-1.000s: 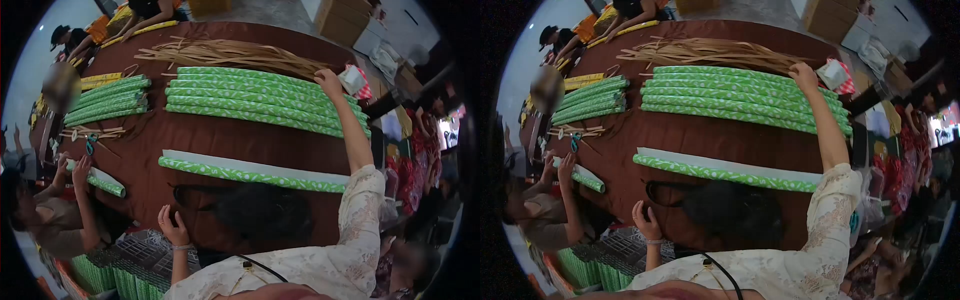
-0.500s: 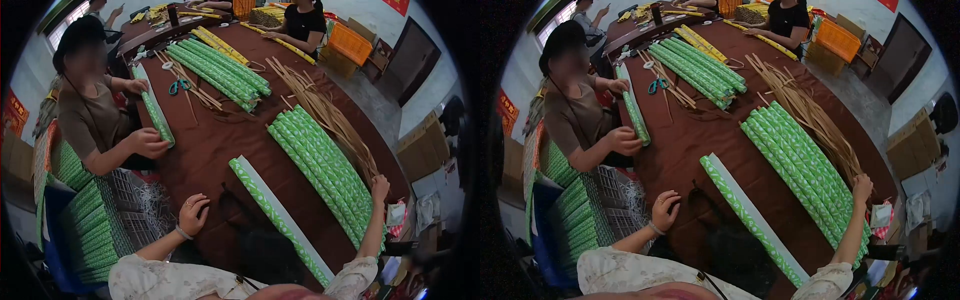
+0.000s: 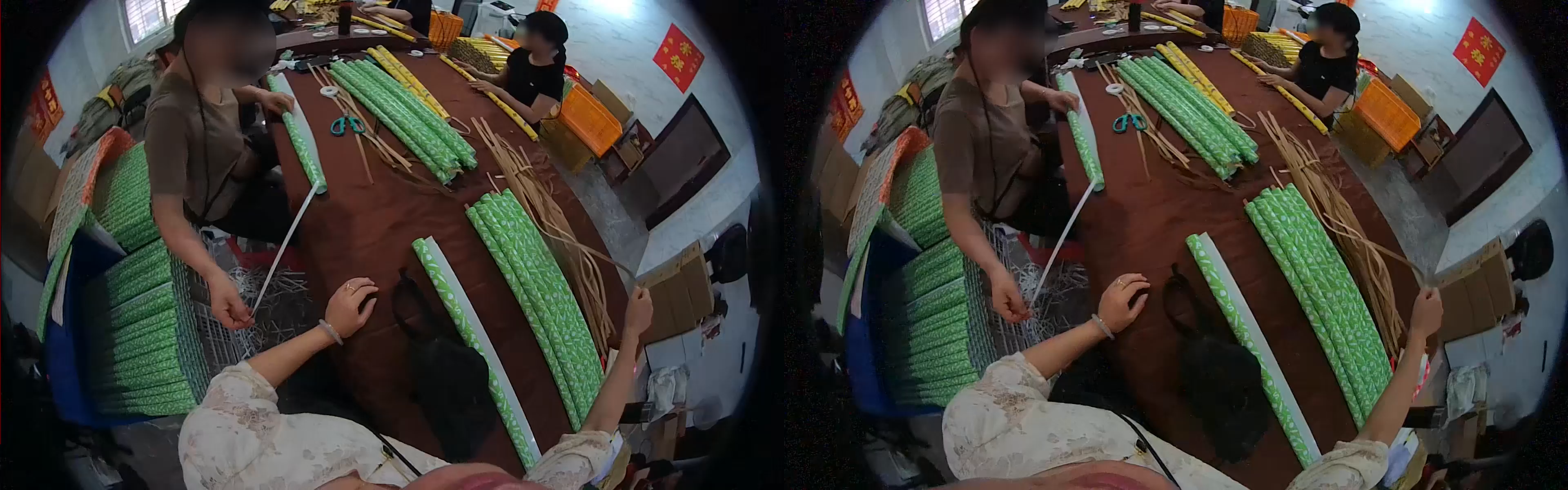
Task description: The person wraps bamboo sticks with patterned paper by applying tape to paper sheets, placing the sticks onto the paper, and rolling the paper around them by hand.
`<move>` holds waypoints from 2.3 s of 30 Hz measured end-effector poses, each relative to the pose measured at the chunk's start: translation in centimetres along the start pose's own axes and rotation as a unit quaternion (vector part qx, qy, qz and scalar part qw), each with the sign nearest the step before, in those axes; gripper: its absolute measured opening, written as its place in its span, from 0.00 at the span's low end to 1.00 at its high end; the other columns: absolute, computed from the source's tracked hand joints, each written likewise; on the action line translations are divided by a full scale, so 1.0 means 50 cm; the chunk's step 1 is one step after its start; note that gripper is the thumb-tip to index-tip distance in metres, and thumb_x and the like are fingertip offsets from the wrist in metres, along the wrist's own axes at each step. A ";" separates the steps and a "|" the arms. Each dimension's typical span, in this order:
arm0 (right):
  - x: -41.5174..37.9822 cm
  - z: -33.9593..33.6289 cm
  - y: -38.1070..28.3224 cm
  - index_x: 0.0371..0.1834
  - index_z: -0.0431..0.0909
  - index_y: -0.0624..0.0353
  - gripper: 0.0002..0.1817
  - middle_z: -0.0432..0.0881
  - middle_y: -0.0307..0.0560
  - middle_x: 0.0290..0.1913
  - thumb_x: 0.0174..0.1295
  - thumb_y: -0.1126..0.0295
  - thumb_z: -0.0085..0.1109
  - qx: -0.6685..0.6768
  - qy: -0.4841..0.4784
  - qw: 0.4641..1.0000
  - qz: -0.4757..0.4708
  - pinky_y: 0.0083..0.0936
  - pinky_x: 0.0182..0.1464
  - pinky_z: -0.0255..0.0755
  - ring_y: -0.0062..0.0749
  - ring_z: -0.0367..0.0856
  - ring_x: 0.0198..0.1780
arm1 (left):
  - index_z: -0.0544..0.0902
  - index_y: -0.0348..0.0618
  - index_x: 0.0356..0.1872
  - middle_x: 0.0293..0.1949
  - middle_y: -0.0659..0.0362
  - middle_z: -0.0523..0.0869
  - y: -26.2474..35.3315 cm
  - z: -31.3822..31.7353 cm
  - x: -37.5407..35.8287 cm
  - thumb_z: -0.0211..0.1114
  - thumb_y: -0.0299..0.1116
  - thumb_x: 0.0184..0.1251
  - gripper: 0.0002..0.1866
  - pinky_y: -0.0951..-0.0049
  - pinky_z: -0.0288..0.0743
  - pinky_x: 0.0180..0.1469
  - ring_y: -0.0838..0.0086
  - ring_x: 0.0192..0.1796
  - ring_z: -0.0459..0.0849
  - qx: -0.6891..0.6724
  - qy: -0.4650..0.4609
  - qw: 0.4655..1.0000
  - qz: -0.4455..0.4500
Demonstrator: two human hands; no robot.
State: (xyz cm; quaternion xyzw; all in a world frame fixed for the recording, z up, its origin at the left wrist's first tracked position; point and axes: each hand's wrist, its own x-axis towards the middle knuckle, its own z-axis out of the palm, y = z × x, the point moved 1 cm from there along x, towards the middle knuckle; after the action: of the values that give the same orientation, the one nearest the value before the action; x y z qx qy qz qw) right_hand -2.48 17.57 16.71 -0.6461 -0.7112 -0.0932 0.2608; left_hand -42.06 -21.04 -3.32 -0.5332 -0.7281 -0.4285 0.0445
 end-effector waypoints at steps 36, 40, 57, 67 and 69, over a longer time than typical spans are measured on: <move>-0.711 -0.228 -0.072 0.40 0.70 0.62 0.18 0.63 0.35 0.07 0.69 0.58 0.35 0.856 -0.343 0.336 0.193 0.14 0.07 0.53 0.18 0.51 0.03 | 0.81 0.40 0.35 0.20 0.66 0.77 -0.003 -0.318 -0.316 0.57 0.41 0.64 0.14 0.82 0.66 0.26 0.85 0.23 0.72 -0.485 -0.416 0.753 -0.158; -0.720 -0.192 0.036 0.40 0.70 0.62 0.19 0.61 0.35 0.09 0.70 0.58 0.32 0.762 -0.354 0.542 0.024 0.14 0.07 0.52 0.17 0.47 0.03 | 0.82 0.40 0.34 0.21 0.65 0.77 -0.077 -0.341 -0.315 0.59 0.42 0.62 0.14 0.80 0.67 0.27 0.84 0.25 0.73 -0.442 -0.419 0.766 -0.207; -0.896 -0.317 0.046 0.38 0.73 0.59 0.12 0.69 0.35 0.21 0.65 0.62 0.47 0.564 -0.133 0.711 0.400 0.13 0.21 0.57 0.15 0.62 0.19 | 0.77 0.39 0.30 0.26 0.65 0.78 -0.128 -0.263 -0.041 0.57 0.31 0.63 0.06 0.83 0.66 0.37 0.83 0.31 0.74 -0.390 -0.206 0.860 -0.255; -0.736 -0.201 0.379 0.49 0.73 0.65 0.32 0.78 0.50 0.42 0.54 0.45 0.56 0.128 -0.082 0.955 0.255 0.26 0.50 0.68 0.38 0.76 0.46 | 0.79 0.40 0.31 0.24 0.67 0.77 -0.088 -0.059 -0.038 0.58 0.35 0.64 0.08 0.85 0.63 0.30 0.88 0.27 0.70 -0.317 -0.277 0.892 -0.163; -0.664 -0.139 0.443 0.56 0.67 0.65 0.43 0.69 0.59 0.54 0.49 0.37 0.54 -0.127 -0.051 0.951 0.276 0.36 0.55 0.64 0.49 0.68 0.56 | 0.79 0.40 0.32 0.24 0.67 0.77 -0.083 -0.058 -0.038 0.59 0.35 0.64 0.08 0.86 0.62 0.30 0.88 0.27 0.70 -0.322 -0.263 0.892 -0.176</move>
State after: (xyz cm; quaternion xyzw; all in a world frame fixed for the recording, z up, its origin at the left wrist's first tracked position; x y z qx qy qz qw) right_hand 21.65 -11.34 1.74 -0.8489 -0.4997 -0.0741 0.1552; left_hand -45.77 -24.66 -4.88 -0.4749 -0.6168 -0.4845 -0.3991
